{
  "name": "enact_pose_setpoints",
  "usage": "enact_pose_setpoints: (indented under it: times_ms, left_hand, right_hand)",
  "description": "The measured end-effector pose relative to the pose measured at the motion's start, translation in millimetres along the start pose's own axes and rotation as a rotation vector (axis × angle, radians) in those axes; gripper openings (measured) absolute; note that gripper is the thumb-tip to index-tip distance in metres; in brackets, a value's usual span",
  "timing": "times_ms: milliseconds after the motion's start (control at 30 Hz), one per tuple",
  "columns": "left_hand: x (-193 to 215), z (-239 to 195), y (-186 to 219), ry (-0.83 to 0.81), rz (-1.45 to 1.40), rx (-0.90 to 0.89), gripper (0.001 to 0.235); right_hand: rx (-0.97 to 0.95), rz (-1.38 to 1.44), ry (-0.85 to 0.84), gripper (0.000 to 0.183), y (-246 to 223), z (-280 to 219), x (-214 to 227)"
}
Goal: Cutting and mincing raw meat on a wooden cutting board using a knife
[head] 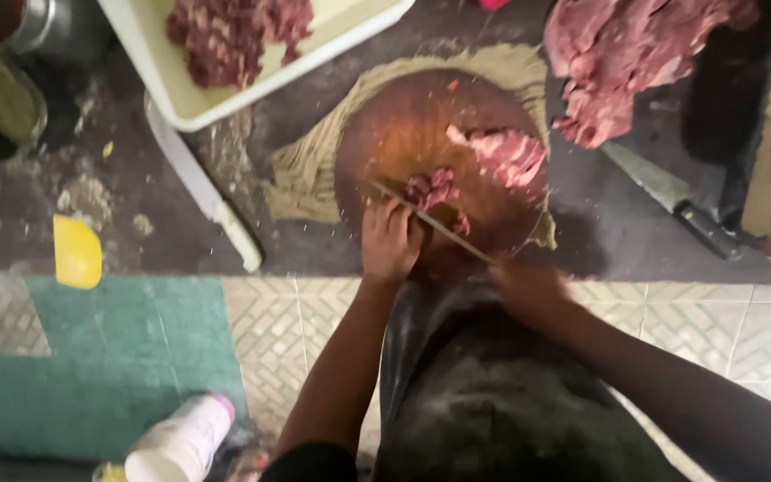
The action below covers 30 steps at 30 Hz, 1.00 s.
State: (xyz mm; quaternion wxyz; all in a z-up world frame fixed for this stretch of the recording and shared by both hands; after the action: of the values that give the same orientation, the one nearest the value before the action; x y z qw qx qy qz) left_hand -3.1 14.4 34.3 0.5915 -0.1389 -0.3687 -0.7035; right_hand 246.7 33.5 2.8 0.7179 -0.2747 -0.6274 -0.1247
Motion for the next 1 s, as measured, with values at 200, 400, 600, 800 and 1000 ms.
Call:
enact_pose_setpoints:
  times_ms: [200, 400, 600, 800, 1000]
  left_hand:
    - [6, -2, -7, 0.067, -0.064, 0.061, 0.024]
    - [-5, -34, -19, 0.005, -0.013, 0.072, 0.019]
    - [5, -19, -10, 0.005, 0.016, -0.059, 0.024]
    - [5, -20, -14, 0.056, 0.029, 0.068, 0.012]
    - [32, -10, -11, 0.094, -0.051, 0.085, 0.019]
  right_hand:
    - [-0.631, 0.093, -0.932, 0.034, 37, -29, 59]
    - [-0.322, 0.068, -0.302, 0.033, -4, 58, 53]
    - [0.182, -0.187, 0.517, 0.023, -48, 82, 12]
    - [-0.385, -0.018, -0.654, 0.039, 21, -48, 24]
    - [-0.724, 0.021, -0.959, 0.045, 9, 1, 79]
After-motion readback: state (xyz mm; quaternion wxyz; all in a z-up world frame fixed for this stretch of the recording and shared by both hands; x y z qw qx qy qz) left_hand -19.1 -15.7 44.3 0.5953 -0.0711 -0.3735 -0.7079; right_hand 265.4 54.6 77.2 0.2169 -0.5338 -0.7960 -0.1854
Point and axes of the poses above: each hand's wrist, its own z-axis towards the middle knuckle, its own x-axis out of the back of the hand, y = z × x, the point moved 5 cm from there along z, towards the middle knuckle, and after that the axes turned 11 degrees about y, right-handed, at the moved point
